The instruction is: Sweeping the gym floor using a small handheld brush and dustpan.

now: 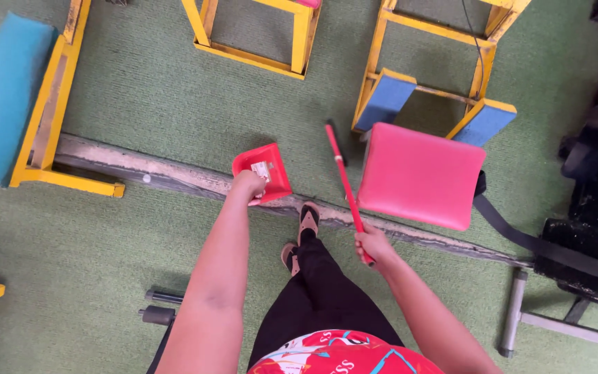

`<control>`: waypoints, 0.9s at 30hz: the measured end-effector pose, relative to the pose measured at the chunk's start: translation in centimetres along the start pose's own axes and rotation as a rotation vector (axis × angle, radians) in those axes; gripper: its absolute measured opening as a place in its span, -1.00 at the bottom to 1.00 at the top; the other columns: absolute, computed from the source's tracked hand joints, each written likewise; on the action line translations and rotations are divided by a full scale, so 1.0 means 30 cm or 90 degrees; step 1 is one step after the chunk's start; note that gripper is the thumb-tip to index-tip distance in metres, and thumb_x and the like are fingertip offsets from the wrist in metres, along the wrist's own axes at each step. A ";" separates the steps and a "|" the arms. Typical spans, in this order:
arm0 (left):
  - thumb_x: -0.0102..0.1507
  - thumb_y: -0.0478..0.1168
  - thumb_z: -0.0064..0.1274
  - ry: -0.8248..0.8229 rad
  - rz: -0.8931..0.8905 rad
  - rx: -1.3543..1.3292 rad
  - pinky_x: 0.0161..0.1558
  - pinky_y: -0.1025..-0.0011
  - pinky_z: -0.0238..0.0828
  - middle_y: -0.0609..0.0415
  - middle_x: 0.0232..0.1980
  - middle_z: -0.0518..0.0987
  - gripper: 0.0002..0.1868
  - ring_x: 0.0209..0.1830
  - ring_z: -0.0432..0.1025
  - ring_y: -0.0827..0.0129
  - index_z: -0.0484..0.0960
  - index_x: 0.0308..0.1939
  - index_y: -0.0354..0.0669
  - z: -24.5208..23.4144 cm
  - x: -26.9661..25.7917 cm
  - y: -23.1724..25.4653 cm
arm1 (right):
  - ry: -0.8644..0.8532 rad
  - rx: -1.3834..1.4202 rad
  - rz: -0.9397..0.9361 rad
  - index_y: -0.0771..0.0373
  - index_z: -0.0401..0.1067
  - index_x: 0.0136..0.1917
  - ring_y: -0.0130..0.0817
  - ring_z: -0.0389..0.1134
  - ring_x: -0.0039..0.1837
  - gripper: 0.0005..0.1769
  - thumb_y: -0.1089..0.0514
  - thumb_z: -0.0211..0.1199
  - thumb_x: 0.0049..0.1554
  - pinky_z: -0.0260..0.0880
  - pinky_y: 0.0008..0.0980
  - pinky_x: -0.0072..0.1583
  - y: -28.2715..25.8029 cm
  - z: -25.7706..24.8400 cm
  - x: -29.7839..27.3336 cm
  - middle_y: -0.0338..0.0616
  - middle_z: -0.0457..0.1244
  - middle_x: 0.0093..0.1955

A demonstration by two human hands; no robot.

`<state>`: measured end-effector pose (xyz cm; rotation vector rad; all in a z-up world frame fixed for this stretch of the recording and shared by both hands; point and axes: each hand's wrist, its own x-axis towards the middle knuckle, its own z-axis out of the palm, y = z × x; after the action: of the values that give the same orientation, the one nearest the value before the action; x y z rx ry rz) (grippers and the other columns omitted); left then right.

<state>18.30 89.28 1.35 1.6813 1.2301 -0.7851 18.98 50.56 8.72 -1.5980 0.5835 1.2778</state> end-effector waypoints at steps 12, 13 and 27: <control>0.21 -0.27 0.14 -0.017 0.051 0.135 -0.46 0.19 0.51 -0.14 -0.31 0.67 -0.84 -0.43 0.56 0.19 0.75 -0.22 -0.27 0.016 0.151 0.055 | -0.210 0.138 0.153 0.08 0.12 0.49 -0.59 0.06 -0.50 -0.39 0.32 0.08 0.20 0.02 -0.55 -0.51 -0.035 -0.009 0.090 -0.33 0.06 -0.42; 0.21 -0.27 0.14 -0.015 0.051 0.134 -0.46 0.19 0.51 -0.14 -0.31 0.67 -0.84 -0.43 0.56 0.19 0.75 -0.22 -0.27 0.002 0.133 0.071 | -0.211 0.137 0.151 0.08 0.12 0.49 -0.59 0.06 -0.50 -0.39 0.32 0.08 0.20 0.02 -0.55 -0.51 -0.084 -0.044 0.042 -0.33 0.06 -0.42; 0.28 -0.36 -0.05 -0.066 -0.077 -0.043 -0.55 0.29 0.45 -0.02 -0.43 0.60 -0.82 -0.54 0.46 0.33 0.65 -0.35 -0.32 -0.059 0.084 0.114 | -0.044 -0.034 0.058 0.19 0.26 0.19 -0.40 0.13 -0.51 -0.68 0.33 0.11 0.16 0.15 -0.37 -0.50 -0.026 0.110 0.250 -0.24 0.07 -0.46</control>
<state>22.31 91.47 0.87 1.5045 1.2802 -0.8831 20.62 55.27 2.17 -1.5798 0.5890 1.4201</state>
